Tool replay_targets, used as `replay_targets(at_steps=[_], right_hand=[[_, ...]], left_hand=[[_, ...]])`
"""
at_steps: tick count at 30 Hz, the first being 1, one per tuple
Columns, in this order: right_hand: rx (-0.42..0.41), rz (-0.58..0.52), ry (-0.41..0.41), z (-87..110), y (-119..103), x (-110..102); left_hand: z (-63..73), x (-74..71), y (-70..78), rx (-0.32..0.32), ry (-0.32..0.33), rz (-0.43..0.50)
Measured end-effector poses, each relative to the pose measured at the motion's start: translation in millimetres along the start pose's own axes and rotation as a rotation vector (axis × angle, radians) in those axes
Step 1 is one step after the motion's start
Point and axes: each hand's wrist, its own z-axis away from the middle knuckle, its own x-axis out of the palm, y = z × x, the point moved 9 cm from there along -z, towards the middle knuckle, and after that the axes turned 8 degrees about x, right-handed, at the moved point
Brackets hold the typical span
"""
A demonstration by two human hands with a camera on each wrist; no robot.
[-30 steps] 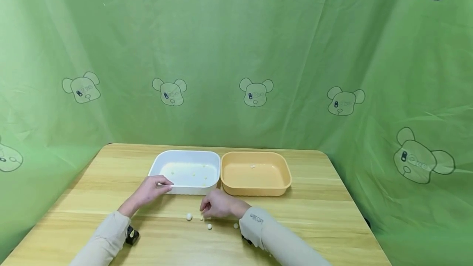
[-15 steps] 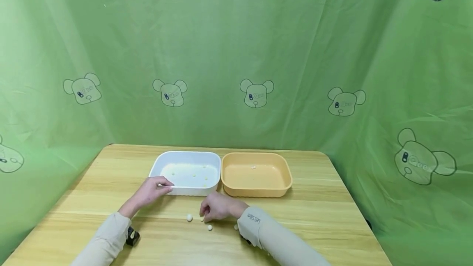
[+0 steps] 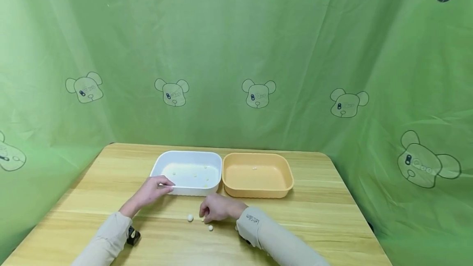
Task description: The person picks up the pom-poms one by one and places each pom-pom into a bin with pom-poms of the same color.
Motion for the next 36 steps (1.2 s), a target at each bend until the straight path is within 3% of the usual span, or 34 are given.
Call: replay_targets(at_steps=[8,27,36], right_hand=[[-0.024,0.002,-0.011,-0.7,-5.1,1.3],[-0.059,0.036,0.028,2.3,-1.7,-5.4],[-0.005,-0.028,0.040,6.5,10.9,-14.0]], left_hand=[[-0.4,1.0,-2.4,-0.029,-0.010,0.014],[-0.3,0.6,-2.2,-0.010,-0.007,0.011],[-1.3,0.3,-3.7,-0.016,0.004,0.006]])
